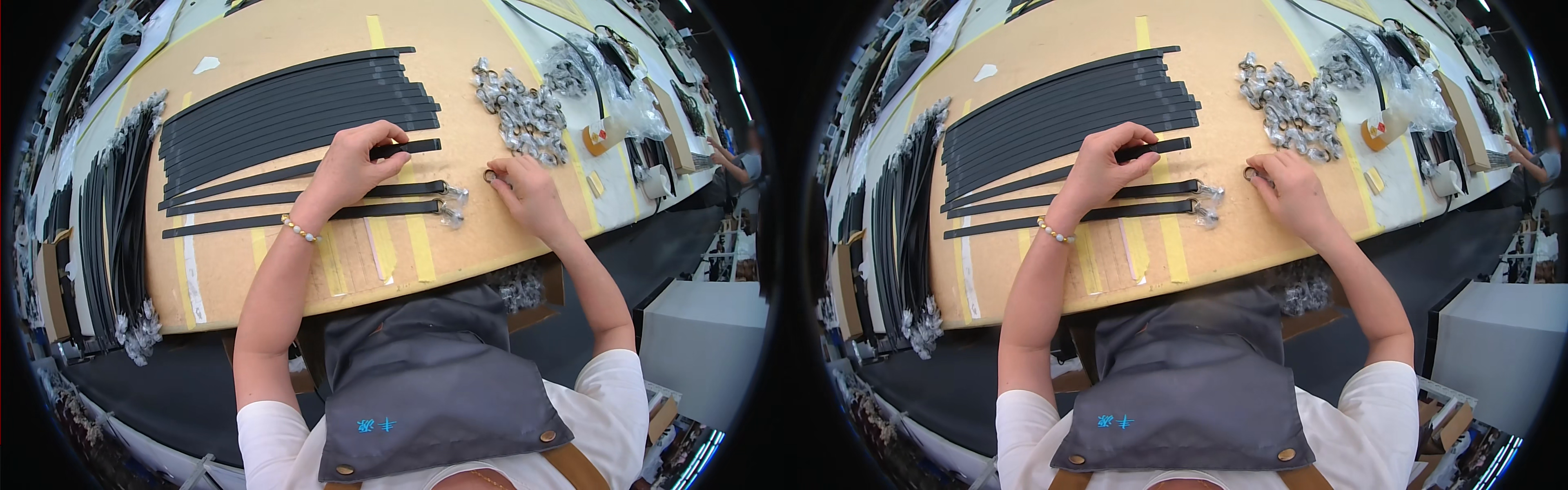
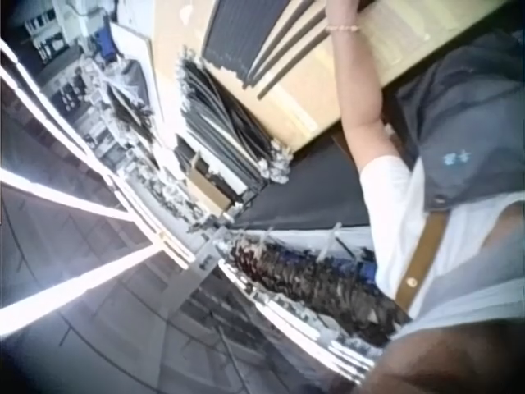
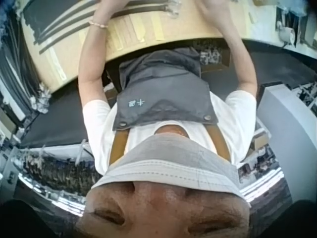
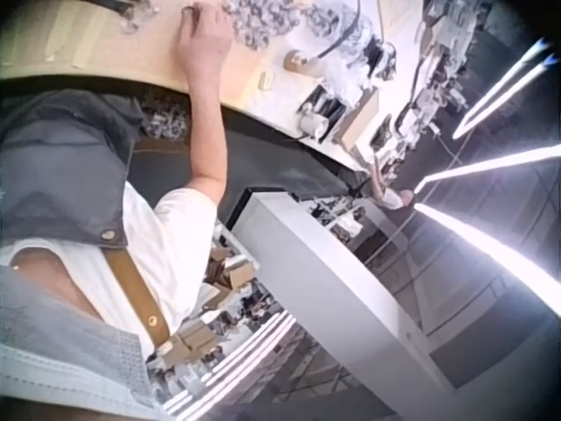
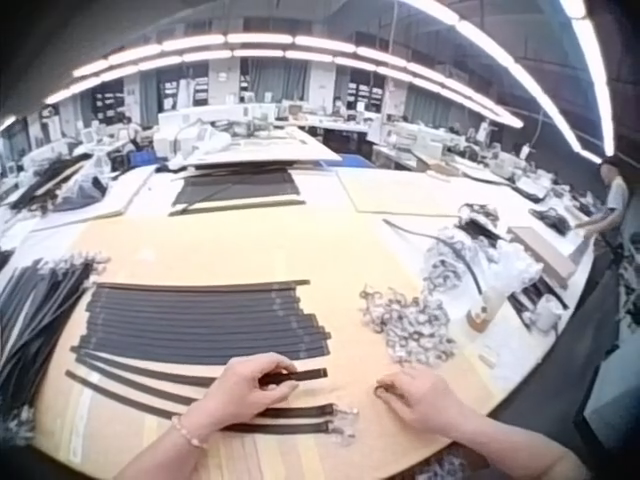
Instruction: The worker is attaching metal rings and buckles to black leather or synthetic straps at a workshop table.
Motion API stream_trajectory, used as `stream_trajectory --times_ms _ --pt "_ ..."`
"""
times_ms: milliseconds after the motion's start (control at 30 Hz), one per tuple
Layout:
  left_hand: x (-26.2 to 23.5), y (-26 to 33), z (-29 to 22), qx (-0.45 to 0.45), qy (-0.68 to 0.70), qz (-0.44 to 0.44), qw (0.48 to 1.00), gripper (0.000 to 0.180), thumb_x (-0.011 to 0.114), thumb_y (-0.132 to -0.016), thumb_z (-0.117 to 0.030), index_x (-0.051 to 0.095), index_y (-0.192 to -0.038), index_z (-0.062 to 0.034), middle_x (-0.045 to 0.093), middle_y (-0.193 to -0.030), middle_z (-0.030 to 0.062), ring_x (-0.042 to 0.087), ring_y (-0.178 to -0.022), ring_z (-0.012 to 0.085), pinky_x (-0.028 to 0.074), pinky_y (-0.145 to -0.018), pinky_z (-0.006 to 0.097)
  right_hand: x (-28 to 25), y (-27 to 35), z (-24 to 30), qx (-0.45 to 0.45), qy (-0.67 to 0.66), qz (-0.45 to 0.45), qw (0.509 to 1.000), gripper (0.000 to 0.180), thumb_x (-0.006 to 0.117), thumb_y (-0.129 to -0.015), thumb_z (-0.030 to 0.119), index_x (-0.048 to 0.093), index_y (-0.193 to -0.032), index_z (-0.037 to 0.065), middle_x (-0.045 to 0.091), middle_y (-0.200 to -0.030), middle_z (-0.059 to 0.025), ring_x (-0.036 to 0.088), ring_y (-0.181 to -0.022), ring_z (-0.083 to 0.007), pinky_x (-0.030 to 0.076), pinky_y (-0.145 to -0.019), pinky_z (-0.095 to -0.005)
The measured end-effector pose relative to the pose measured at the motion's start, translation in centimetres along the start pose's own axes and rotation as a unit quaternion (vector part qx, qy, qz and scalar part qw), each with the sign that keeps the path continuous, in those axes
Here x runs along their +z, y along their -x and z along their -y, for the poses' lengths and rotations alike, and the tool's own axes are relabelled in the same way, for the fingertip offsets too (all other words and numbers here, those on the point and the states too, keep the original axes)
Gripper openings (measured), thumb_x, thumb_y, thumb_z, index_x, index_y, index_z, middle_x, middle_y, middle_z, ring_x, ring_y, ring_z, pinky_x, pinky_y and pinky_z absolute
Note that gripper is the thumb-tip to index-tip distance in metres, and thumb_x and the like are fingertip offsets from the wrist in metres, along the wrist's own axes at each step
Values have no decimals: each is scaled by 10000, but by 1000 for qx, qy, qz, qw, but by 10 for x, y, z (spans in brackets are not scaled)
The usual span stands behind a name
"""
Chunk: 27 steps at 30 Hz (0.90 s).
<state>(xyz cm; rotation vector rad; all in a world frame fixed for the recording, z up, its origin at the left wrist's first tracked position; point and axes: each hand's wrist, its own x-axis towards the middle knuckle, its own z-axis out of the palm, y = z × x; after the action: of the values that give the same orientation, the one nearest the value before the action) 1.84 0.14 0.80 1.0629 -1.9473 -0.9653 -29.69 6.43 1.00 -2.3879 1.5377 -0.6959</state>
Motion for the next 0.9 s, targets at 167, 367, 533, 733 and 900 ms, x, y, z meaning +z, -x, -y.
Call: stream_trajectory --times_ms 167,367,533,733,900 --pt "2 0 -4 3 10 -4 1000 207 768 -880 -147 689 -1026 -23 718 -877 65 651 -769 142 518 -684 289 3 0 0 1 1 4 1000 204 693 -893 35 611 -1078 9 671 -950 -122 656 -936 -297 526 -816 -386" --pt "0 3 -3 -24 49 -5 998 198 732 -851 -121 644 -986 -7 689 -849 56 631 -767 131 517 -706 281 12 -8 15 -55 -47 37 997 219 689 -896 33 602 -1095 2 661 -1009 -126 648 -962 -303 530 -827 -396" --pt "-5 3 -3 -19 33 -8 999 160 724 -872 -72 627 -981 -8 648 -867 -6 590 -806 60 506 -758 232 1 -6 25 -28 11 -9 1000 316 721 -882 72 616 -1174 11 667 -1039 -126 653 -1024 -300 536 -856 -385" --pt "-6 1 -3 -27 45 -12 999 190 733 -851 -118 637 -967 -1 676 -837 49 613 -762 112 512 -713 270 0 -7 25 7 14 62 998 222 734 -900 82 649 -1092 10 699 -996 -100 690 -954 -234 540 -842 -344" --pt "-7 0 -7 -28 81 -6 996 181 749 -884 -77 654 -1023 -14 651 -907 -19 588 -834 49 504 -770 217 3 -34 28 135 -366 80 918 213 704 -961 108 623 -1123 -3 704 -941 -67 704 -861 -141 564 -768 -293"
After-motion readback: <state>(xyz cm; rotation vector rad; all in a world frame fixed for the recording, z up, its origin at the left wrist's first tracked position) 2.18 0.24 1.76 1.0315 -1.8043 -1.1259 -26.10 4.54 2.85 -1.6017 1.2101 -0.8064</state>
